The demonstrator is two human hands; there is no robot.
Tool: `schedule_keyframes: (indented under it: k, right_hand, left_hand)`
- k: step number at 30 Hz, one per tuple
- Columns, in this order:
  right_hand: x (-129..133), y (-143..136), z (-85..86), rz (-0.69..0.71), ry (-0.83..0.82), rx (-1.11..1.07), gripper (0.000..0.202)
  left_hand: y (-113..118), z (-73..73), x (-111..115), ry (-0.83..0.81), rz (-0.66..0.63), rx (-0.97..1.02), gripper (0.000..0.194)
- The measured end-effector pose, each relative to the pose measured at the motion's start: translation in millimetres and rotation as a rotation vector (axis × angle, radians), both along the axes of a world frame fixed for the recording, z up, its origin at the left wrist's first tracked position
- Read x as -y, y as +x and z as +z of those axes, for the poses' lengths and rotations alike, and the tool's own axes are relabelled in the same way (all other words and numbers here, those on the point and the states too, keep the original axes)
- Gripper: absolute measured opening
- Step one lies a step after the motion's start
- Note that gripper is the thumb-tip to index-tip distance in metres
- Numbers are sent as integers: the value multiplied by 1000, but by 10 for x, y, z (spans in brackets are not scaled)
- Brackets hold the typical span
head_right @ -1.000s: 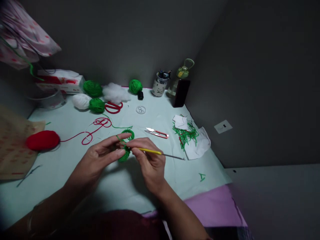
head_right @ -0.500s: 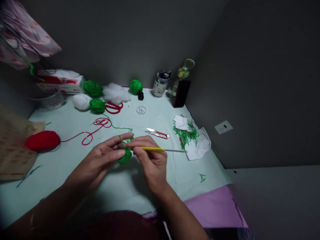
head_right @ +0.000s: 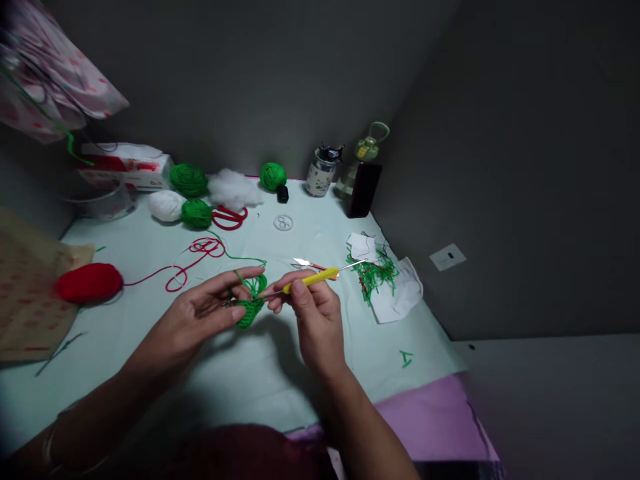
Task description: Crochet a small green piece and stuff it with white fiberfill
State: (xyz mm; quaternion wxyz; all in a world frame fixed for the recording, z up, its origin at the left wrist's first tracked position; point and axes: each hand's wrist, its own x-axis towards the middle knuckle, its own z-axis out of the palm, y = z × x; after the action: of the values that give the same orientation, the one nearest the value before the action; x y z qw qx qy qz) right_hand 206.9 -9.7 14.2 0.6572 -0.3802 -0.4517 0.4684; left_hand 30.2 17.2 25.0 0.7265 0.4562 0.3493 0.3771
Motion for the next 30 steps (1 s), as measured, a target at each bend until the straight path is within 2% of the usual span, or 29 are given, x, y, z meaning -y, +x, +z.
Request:
schedule_keyframes:
  k: [7,12,18,22,25,27,30]
  right_hand:
    - [31,46,-26,-18,7,99,20]
    - [49,68,-35,-12,44,124,19]
    - [109,71,13,-56,113,295,19]
    - [161,62,86,-78,252,563,22]
    - [195,34,68,-129,456,808,27]
    - [210,15,15,-204,577,957,30]
    - [216,2,-74,-266,652,1111,40]
  left_hand:
    - [5,7,0,-11,0,-20,40]
    - [23,41,-3,33,22,-105,41]
    - [34,33,20,96,50,-184,43]
    - [47,11,46,287,145,-302,38]
    - [60,6,56,467,209,-349,32]
    - [65,1,57,431,235,-329,33]
    - [68,-20,54,174,192,-201,45]
